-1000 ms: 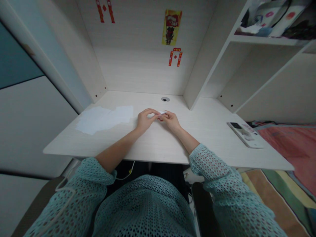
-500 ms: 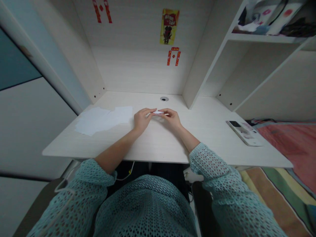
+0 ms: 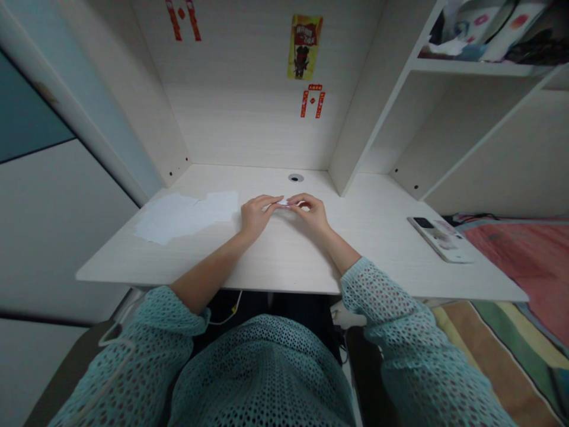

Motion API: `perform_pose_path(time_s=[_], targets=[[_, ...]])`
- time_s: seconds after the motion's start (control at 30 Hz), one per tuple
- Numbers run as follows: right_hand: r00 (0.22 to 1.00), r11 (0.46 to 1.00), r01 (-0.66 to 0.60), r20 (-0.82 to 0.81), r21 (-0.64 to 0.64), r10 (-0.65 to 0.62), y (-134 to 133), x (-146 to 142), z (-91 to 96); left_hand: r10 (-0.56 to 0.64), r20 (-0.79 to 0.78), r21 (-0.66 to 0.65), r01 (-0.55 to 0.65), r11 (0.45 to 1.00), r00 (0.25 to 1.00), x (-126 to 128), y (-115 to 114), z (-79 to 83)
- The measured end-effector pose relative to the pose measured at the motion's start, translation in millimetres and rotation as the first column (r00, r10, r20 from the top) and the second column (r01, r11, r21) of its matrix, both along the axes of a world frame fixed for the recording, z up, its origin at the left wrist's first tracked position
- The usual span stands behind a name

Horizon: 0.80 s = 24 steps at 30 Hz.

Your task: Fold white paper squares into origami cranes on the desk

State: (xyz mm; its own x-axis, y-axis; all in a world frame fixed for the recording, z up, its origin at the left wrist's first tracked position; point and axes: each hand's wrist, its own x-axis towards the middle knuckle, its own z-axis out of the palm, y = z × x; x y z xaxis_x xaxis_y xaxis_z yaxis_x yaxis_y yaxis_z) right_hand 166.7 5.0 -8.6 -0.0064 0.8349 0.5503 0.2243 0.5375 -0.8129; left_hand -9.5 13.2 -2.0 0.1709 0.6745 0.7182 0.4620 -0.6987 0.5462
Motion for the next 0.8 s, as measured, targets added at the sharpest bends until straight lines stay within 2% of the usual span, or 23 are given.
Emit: perform_pose_path(time_s=[0.3,0.53,0.8], targets=[[0.999,0.999,0.035,0.013,0.008,-0.035,5.6,1.8,-7.7,-0.054,0.013,0.028,0.053,0.998,0.998,1.3,-3.5,-0.4],[0.986,0.989,0.136,0.095,0.053,-0.141,2.3,-1.4,-8.0,-0.05,0.025,0.033,0.049,0.998,0.998,2.2,-2.9,-1.6],[0.999,1.0,0.029,0.02,0.01,-0.029,3.2,-0.8,-6.5,-0.046,0.046,-0.02,0.047,0.999,0.998,0.6,-3.7,-0.9]])
